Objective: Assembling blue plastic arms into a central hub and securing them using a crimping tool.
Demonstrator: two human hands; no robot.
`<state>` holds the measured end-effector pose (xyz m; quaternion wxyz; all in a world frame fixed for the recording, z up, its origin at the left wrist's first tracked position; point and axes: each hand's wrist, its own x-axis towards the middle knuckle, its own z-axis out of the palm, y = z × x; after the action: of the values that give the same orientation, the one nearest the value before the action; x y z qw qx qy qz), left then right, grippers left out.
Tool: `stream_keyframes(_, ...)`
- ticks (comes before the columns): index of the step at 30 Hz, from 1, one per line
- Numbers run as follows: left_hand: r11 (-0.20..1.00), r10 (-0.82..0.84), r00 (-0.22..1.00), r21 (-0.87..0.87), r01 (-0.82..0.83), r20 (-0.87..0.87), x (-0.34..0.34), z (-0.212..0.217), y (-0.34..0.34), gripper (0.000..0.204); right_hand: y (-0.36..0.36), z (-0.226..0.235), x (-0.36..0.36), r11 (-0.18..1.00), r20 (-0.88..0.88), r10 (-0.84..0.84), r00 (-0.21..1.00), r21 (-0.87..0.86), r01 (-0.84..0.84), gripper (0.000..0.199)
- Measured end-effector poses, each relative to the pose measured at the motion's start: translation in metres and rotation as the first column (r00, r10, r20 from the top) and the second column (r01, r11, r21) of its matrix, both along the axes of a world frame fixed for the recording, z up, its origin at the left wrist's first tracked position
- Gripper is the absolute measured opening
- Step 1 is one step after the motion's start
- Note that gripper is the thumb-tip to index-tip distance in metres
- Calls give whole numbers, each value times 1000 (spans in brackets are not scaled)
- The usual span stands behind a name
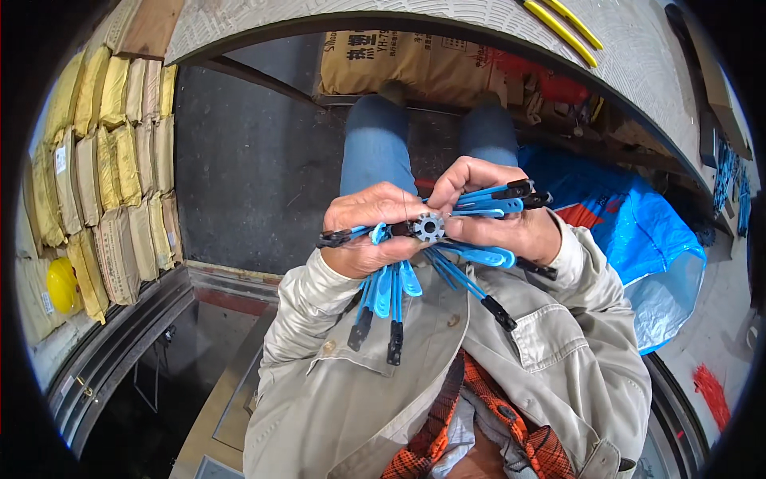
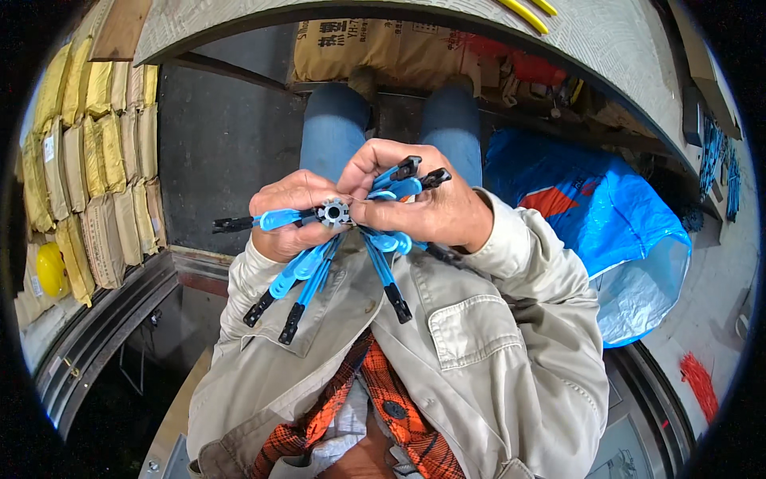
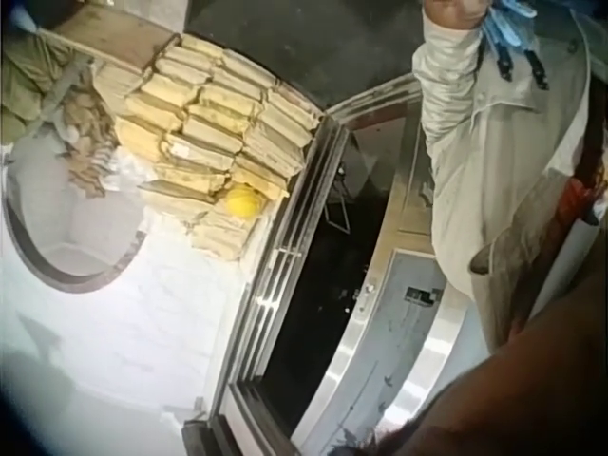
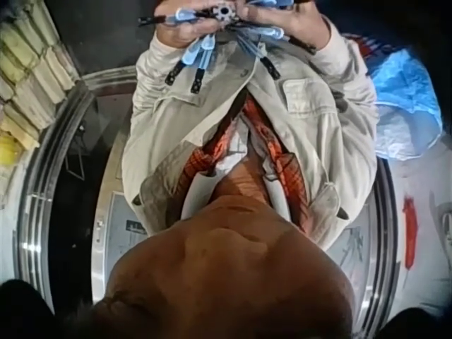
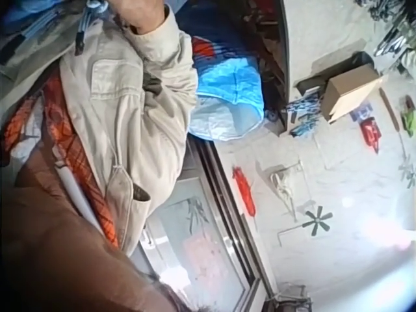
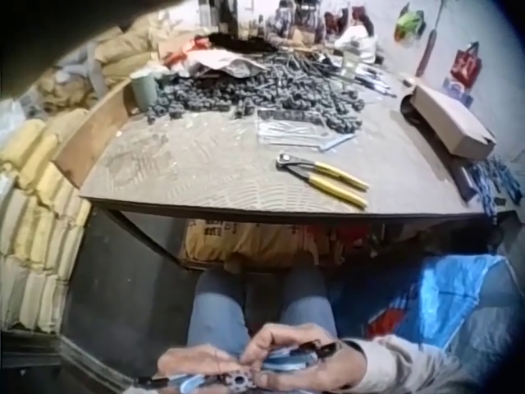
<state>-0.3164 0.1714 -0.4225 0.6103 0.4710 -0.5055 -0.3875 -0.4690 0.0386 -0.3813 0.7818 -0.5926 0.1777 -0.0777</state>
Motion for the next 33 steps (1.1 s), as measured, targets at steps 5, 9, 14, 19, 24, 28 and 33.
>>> stream_keyframes(5,999,-10,1000,35,10,2,3,-3,-3,35,7,-5,3,990,-33,-116,993,-87,113,17)
stream_keyframes(9,998,-23,1000,50,24,-12,4,-1,-6,34,5,-5,4,984,16,-130,991,-117,131,13)
stream_keyframes(14,987,31,999,158,-32,10,-1,11,-9,29,0,-2,7,996,16,-73,997,47,72,12)
stream_keyframes(19,954,161,985,265,-139,-62,-7,13,-10,26,-2,-6,10,981,-27,-143,989,124,146,10)
stream_keyframes(24,954,129,986,284,-94,-108,-1,9,-10,26,-1,-6,11,982,-82,-163,983,79,169,13)
stream_keyframes(28,989,21,998,148,-28,53,13,6,-11,26,2,-2,14,975,-138,-194,971,79,206,13)
stream_keyframes(33,979,-65,996,191,77,-69,22,9,-10,25,1,5,17,992,-173,-83,981,76,98,18)
